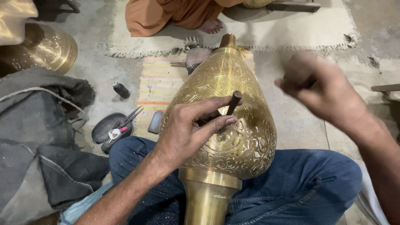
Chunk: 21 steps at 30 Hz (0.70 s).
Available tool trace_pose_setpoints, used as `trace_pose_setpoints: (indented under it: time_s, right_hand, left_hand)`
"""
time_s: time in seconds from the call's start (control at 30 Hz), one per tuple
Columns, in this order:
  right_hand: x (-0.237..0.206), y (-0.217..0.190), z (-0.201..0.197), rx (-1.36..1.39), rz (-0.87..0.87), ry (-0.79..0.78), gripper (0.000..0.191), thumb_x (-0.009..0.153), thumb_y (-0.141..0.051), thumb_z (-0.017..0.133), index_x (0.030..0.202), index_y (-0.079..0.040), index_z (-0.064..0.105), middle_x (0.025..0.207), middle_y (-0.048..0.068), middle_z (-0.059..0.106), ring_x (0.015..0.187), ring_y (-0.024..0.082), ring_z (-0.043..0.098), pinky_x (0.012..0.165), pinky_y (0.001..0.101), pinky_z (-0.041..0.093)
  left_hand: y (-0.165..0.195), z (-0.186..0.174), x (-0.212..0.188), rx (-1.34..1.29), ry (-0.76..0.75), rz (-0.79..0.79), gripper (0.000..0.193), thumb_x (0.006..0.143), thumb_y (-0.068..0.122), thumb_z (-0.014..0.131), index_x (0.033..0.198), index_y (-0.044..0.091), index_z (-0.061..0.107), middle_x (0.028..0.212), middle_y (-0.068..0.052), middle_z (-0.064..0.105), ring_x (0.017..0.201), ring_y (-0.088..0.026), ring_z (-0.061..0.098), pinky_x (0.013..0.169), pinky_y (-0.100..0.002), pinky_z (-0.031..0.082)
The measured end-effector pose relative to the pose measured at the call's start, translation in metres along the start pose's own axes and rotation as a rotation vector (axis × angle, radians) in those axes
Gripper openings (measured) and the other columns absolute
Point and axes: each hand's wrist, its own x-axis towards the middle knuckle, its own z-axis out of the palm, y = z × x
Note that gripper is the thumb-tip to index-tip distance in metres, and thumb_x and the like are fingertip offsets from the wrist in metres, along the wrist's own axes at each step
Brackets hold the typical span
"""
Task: The person sits on the floor with a large brass vessel between their legs and decorates its surface by hammering a punch along pre-etched patterns. They reposition the punch repeatedly and occasionally pause to reposition the vessel or pick up a different punch.
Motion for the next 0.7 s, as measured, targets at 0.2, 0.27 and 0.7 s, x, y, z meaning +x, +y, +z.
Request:
trace_pose_setpoints:
  time_s: [0.2, 0.27, 0.7]
  right_hand:
    - [-0.004, 0.003, 0.002, 0.457, 0.097, 0.0, 0.029, 0.096, -0.023, 0.072, 0.117, -0.009, 0.058, 0.1, 0.014, 0.071, 0.089, 0.024, 0.072, 0.073, 0.0393, 0.066]
    - [-0.004, 0.001, 0.001, 0.367, 0.03, 0.031, 0.03, 0.094, -0.02, 0.072, 0.117, -0.008, 0.058, 0.103, 0.016, 0.07, 0.092, 0.025, 0.071, 0.073, 0.0399, 0.065]
    - [-0.006, 0.001, 0.003, 0.375, 0.011, 0.099, 0.028, 0.099, -0.021, 0.069, 0.118, -0.004, 0.056, 0.087, 0.016, 0.07, 0.076, 0.022, 0.07, 0.069, 0.038, 0.06]
  left_hand:
    - [-0.004, 0.0, 0.002, 0.024, -0.024, -0.016, 0.04, 0.09, 0.022, 0.075, 0.128, 0.009, 0.071, 0.095, -0.005, 0.083, 0.079, -0.011, 0.08, 0.067, -0.027, 0.066]
    - [-0.007, 0.001, 0.003, 0.029, -0.025, 0.021, 0.039, 0.091, 0.021, 0.075, 0.128, 0.008, 0.071, 0.098, -0.005, 0.082, 0.082, -0.011, 0.08, 0.069, -0.027, 0.067]
    - [-0.002, 0.002, 0.001, -0.04, 0.018, -0.18, 0.042, 0.09, 0.021, 0.075, 0.129, 0.008, 0.07, 0.086, -0.01, 0.083, 0.072, -0.013, 0.079, 0.062, -0.03, 0.064]
